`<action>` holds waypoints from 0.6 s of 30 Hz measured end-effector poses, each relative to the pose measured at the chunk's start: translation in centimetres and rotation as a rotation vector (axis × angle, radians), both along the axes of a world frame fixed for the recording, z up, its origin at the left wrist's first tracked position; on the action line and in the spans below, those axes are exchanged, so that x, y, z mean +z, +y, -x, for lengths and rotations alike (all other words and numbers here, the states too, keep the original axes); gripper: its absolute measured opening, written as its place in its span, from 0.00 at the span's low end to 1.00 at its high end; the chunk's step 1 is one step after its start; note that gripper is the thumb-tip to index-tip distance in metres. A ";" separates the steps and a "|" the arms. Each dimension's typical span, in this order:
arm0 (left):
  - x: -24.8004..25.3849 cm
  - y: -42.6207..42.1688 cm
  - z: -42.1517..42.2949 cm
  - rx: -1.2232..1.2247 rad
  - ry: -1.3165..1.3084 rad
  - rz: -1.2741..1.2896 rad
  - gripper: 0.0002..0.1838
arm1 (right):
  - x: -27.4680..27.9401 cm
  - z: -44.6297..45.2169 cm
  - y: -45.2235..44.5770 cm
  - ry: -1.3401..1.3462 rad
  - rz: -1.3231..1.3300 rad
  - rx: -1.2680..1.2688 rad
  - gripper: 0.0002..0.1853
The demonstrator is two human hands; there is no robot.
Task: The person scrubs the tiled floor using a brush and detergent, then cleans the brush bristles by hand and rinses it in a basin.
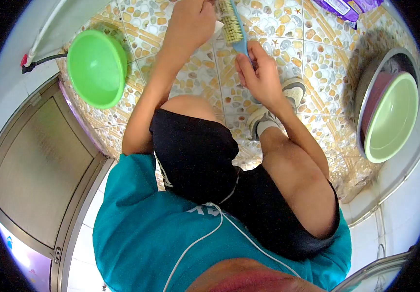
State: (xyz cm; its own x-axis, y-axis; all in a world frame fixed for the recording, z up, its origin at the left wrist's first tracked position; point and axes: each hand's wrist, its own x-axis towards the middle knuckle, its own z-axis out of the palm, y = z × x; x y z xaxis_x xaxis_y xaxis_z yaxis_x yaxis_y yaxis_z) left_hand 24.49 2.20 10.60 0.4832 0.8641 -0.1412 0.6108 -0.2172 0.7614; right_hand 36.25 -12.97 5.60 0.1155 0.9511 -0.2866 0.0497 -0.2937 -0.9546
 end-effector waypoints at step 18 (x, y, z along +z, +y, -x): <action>-4.1 0.6 1.1 -0.038 0.288 -0.337 0.12 | 0.1 0.4 -0.1 -0.002 0.056 -0.024 0.04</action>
State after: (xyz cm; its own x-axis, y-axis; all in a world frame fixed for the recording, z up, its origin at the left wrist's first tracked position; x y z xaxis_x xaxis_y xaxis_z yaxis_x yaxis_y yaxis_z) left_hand 23.42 2.78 6.52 0.4975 0.8674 0.0121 0.7745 -0.4504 0.4441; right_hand 35.85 -13.07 5.72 0.1389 0.9305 -0.3389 0.0436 -0.3477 -0.9366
